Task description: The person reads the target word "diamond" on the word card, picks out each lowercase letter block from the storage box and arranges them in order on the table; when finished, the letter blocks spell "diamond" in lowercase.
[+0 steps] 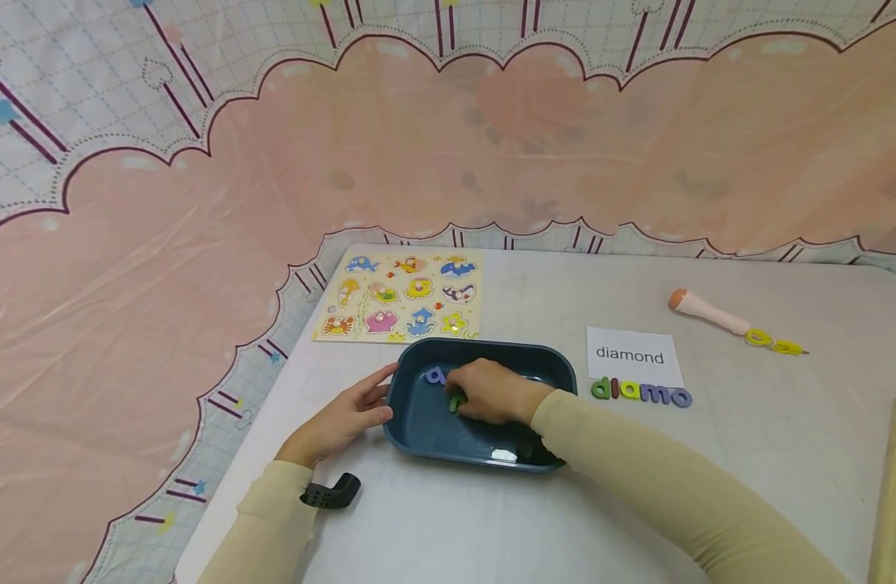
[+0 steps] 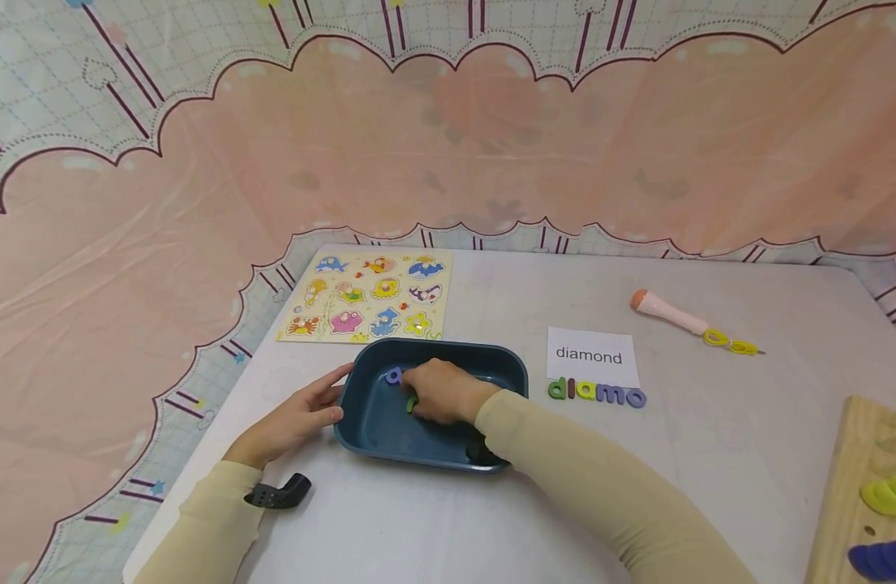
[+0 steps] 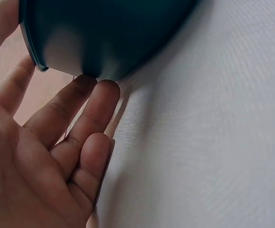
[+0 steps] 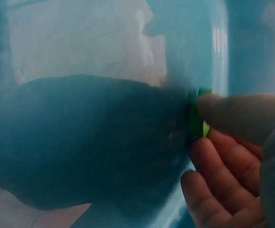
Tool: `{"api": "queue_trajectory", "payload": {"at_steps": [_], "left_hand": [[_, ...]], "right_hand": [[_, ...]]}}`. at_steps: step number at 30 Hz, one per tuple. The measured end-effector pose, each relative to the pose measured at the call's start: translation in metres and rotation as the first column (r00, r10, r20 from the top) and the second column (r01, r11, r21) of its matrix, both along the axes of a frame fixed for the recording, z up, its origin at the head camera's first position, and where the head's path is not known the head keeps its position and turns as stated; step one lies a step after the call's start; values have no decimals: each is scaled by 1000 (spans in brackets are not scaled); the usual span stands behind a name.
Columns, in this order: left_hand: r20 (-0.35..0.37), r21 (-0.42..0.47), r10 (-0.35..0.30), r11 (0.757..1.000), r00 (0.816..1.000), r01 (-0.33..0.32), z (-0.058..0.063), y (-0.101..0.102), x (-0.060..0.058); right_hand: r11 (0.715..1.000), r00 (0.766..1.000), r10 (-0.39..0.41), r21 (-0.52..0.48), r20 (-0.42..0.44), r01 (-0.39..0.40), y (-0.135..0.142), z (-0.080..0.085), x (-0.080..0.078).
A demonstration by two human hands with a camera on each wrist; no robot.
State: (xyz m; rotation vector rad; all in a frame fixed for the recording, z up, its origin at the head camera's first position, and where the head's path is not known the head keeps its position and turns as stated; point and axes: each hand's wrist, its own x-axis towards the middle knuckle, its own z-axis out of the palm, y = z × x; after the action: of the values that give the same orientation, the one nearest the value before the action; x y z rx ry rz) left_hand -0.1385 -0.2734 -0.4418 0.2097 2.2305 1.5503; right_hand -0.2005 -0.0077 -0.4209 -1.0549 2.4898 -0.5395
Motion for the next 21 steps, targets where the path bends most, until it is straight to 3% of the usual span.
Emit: {"api": "queue_trajectory", "payload": {"at_steps": [7,14,21], "left_hand": [[2,-5,5,1000,1000,-5,-1,0,0],[4,7,-7,1000,1000,7,0,-1,0],[2,9,-9,1000,1000,9,1,-1,0]], "right_hand": [[1000,1000,9,7,18,-10,0,0,1],[995,996,94,21,-3,-94,0,0,1],[994,994,106,14,-29,-106,-1,1,0]]}}
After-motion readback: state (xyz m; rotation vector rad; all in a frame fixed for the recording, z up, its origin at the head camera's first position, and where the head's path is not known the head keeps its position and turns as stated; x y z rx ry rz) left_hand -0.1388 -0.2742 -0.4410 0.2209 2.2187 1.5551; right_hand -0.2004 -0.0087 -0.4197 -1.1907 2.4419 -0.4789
